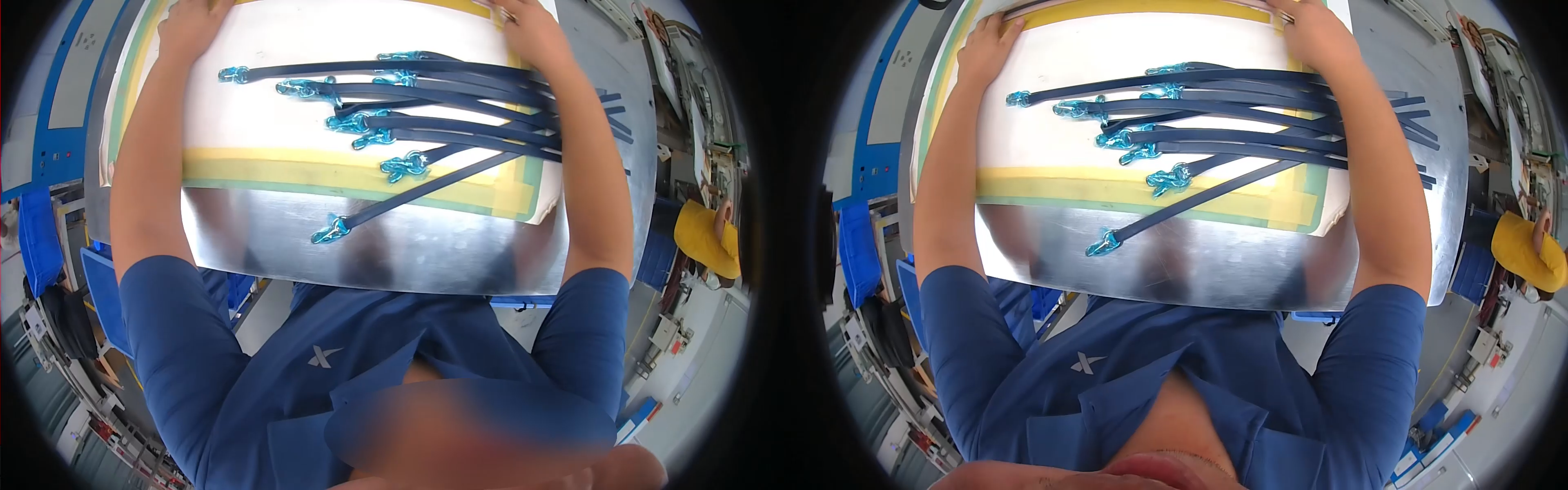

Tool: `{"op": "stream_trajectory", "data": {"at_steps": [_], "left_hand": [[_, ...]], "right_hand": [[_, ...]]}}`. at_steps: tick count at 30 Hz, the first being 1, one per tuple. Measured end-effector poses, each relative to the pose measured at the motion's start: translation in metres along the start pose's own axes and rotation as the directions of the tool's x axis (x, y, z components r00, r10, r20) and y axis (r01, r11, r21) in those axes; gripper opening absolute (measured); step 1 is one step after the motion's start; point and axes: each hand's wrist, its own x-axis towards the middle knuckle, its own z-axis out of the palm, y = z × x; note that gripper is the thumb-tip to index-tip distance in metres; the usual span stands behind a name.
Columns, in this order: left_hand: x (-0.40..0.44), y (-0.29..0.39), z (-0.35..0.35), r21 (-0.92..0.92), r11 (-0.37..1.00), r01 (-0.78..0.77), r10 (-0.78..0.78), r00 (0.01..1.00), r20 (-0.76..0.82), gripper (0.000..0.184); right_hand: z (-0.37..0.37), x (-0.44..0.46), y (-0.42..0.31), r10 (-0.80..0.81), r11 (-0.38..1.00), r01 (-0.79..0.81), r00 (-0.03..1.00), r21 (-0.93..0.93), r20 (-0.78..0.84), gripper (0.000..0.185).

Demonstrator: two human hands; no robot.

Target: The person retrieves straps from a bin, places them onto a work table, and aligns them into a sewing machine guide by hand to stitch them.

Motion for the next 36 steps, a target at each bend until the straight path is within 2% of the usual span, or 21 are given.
{"op": "stream_trajectory", "data": {"at_steps": [2,3,5,11,12,14,17,21,24,26,30,32,33,35,36], "left_hand": [[0.000,0.005,-0.003,-0.002,0.999,0.037,-0.037,0.999,-0.006,0.073],[0.000,0.005,-0.002,-0.005,0.999,0.039,-0.039,0.999,-0.001,0.073],[0.002,0.006,-0.002,-0.059,0.997,0.056,-0.055,0.998,0.017,0.072],[0.003,0.002,0.003,-0.084,0.996,0.035,-0.036,0.999,-0.004,0.067],[-0.001,0.016,-0.016,-0.082,0.996,0.037,-0.037,0.999,-0.003,0.067],[-0.013,0.056,-0.071,-0.193,0.970,0.147,-0.123,0.984,0.131,0.064],[-0.011,0.050,-0.055,-0.187,0.976,0.109,-0.102,0.994,0.047,0.056],[-0.008,0.046,-0.049,-0.194,0.972,0.134,-0.121,0.990,0.075,0.057],[-0.010,0.042,-0.048,-0.196,0.972,0.132,-0.124,0.991,0.052,0.055],[-0.010,0.041,-0.048,-0.224,0.967,0.118,-0.115,0.993,0.025,0.055],[-0.010,0.043,-0.052,-0.213,0.967,0.138,-0.121,0.989,0.090,0.055],[-0.010,0.044,-0.058,-0.219,0.965,0.146,-0.124,0.986,0.112,0.056],[-0.010,0.043,-0.056,-0.219,0.965,0.145,-0.124,0.986,0.108,0.056],[-0.009,0.041,-0.053,-0.183,0.973,0.144,-0.130,0.988,0.086,0.057],[-0.010,0.041,-0.055,-0.184,0.972,0.145,-0.131,0.988,0.084,0.057]], "right_hand": [[-0.004,0.009,0.011,-0.121,0.980,0.101,0.987,0.169,0.111,0.043],[-0.005,0.010,0.009,-0.121,0.981,0.101,0.986,0.167,0.116,0.043],[-0.009,0.013,0.001,0.029,0.929,-0.054,0.997,0.367,0.073,0.042],[0.012,0.038,-0.009,-0.108,0.952,0.100,0.994,0.288,0.010,0.035],[0.014,0.040,-0.011,-0.109,0.952,0.101,0.994,0.290,0.011,0.035],[0.016,0.044,-0.016,-0.109,0.961,0.107,0.994,0.255,-0.008,0.033],[0.017,0.046,-0.017,-0.080,0.972,0.083,0.996,0.219,-0.026,0.031],[0.022,0.049,-0.009,-0.099,0.956,0.111,0.993,0.272,-0.058,0.032],[0.013,0.038,-0.011,-0.042,0.939,0.081,0.991,0.333,-0.123,0.034],[0.009,0.027,-0.011,-0.126,0.967,0.154,0.981,0.203,-0.145,0.034],[0.016,0.012,0.017,-0.220,0.950,0.241,0.968,0.199,-0.120,0.030],[0.010,0.009,0.032,-0.317,0.945,0.299,0.937,0.134,0.144,0.032],[0.003,-0.001,0.028,-0.317,0.945,0.300,0.938,0.132,0.141,0.032],[-0.017,-0.038,0.022,-0.533,0.810,0.432,0.824,0.396,0.192,0.044],[-0.027,-0.055,0.019,-0.533,0.810,0.433,0.824,0.394,0.190,0.044]]}}
